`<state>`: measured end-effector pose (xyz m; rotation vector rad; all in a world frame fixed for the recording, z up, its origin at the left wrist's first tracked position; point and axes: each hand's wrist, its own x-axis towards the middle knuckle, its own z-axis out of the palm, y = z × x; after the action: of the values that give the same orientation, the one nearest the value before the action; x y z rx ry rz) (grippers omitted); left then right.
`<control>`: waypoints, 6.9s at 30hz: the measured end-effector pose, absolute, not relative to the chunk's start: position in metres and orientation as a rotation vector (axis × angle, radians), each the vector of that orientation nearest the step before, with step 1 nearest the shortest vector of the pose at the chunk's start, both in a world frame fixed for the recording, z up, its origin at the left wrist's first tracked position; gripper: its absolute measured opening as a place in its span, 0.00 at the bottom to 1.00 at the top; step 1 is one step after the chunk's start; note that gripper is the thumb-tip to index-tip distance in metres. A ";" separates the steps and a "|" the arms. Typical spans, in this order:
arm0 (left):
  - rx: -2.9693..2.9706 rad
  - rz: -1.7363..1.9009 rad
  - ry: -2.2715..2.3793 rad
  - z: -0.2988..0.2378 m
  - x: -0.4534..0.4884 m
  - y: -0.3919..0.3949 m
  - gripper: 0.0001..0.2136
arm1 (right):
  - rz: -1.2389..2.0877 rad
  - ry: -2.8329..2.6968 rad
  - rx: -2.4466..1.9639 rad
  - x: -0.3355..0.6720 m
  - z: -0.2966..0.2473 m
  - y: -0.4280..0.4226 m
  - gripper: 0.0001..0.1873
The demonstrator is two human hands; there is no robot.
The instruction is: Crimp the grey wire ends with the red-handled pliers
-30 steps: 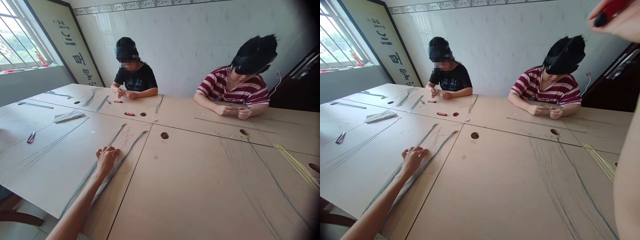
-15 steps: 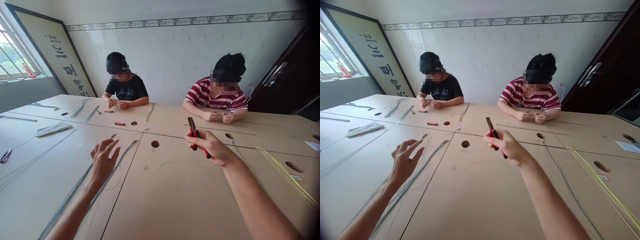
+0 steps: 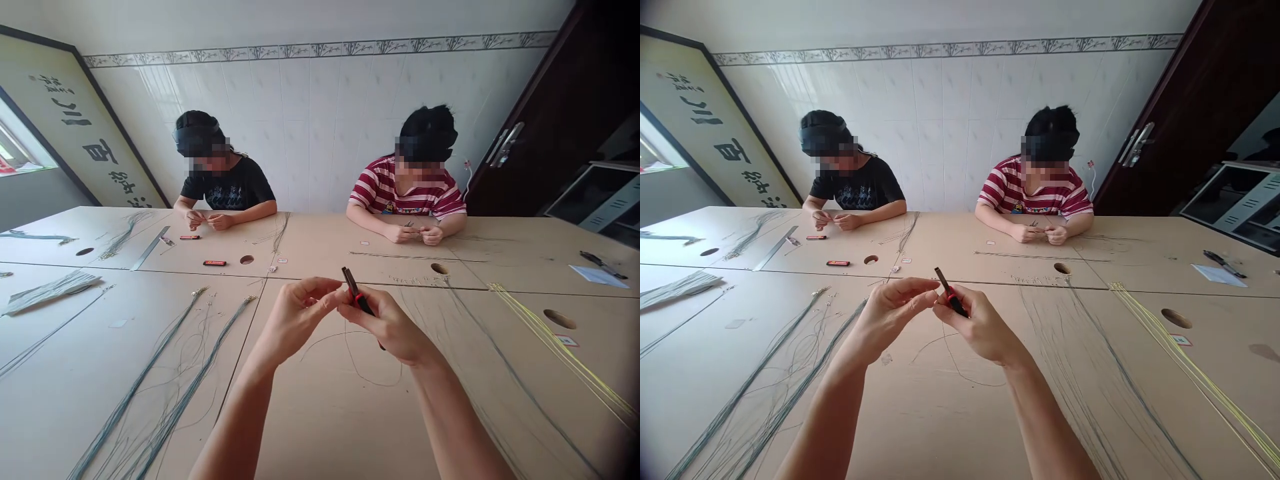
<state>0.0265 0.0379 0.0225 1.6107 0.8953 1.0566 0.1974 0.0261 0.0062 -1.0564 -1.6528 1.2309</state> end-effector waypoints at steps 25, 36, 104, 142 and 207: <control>1.212 0.989 0.769 0.012 0.032 0.048 0.11 | 1.030 -1.577 -1.124 0.200 0.014 0.019 0.11; 1.177 0.974 0.745 0.011 0.037 0.048 0.12 | 0.887 -1.498 -1.226 0.198 0.006 0.021 0.14; 1.644 1.112 1.013 0.016 0.037 0.033 0.10 | 0.792 -1.483 -1.009 0.193 0.001 0.020 0.10; 1.966 0.857 1.107 0.026 0.020 0.025 0.07 | 0.685 -1.879 -1.183 0.207 0.009 0.013 0.09; 0.882 0.853 0.483 0.013 0.037 0.044 0.05 | 1.038 -1.430 -0.960 0.195 0.005 0.014 0.14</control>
<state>0.0371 0.0442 0.0128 0.8817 0.4826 0.8528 0.1946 0.0140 0.0053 -0.9598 -1.4301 1.0379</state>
